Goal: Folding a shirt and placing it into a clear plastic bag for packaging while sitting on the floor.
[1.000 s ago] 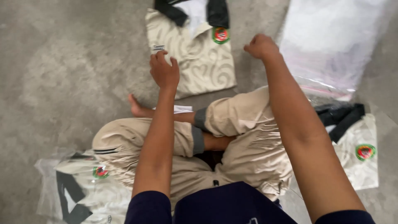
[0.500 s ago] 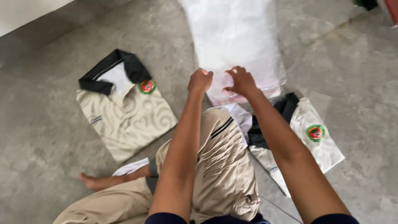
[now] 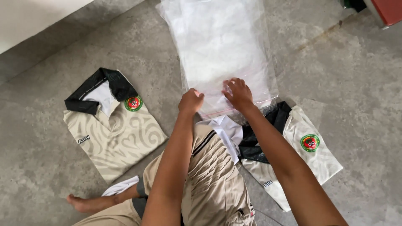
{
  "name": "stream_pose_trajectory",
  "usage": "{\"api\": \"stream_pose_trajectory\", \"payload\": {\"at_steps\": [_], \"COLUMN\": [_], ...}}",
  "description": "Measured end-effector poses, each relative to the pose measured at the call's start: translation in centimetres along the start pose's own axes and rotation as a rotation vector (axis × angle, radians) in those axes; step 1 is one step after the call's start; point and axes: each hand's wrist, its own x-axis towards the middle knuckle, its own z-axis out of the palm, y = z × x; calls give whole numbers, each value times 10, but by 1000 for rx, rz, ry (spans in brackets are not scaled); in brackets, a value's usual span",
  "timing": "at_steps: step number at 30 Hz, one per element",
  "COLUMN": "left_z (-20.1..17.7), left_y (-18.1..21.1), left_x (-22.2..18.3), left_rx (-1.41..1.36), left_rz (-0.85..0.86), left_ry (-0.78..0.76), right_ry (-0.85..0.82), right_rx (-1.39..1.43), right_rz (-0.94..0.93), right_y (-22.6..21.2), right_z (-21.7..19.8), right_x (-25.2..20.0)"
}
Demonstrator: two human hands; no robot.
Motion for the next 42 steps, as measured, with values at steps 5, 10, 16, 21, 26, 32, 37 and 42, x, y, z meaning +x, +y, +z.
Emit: {"api": "stream_pose_trajectory", "payload": {"at_steps": [5, 10, 16, 21, 26, 32, 37, 42], "left_z": [0, 3, 19, 16, 32, 27, 28, 41], "left_y": [-10, -20, -33, -27, -43, -36, -36, -48], "left_x": [3, 11, 33, 21, 51, 38, 39, 58], "left_rx": [-41, -77, -91, -194, -270, -422, -498, -450], "left_rz": [-55, -35, 84, 27, 47, 1, -18, 34], "left_ry": [3, 21, 14, 5, 9, 58, 57, 58], "right_ry": [350, 532, 549, 435, 418, 428, 573, 462], "right_rx": [87, -51, 21, 137, 164, 262, 335, 663], "right_rz": [-108, 51, 402, 580, 654, 721, 717, 746], "right_y": [21, 54, 85, 118, 133, 123, 125, 103], "right_z": [19, 12, 1, 20, 31, 20, 15, -2], "right_x": [10, 11, 6, 4, 5, 1, 1, -7]}}
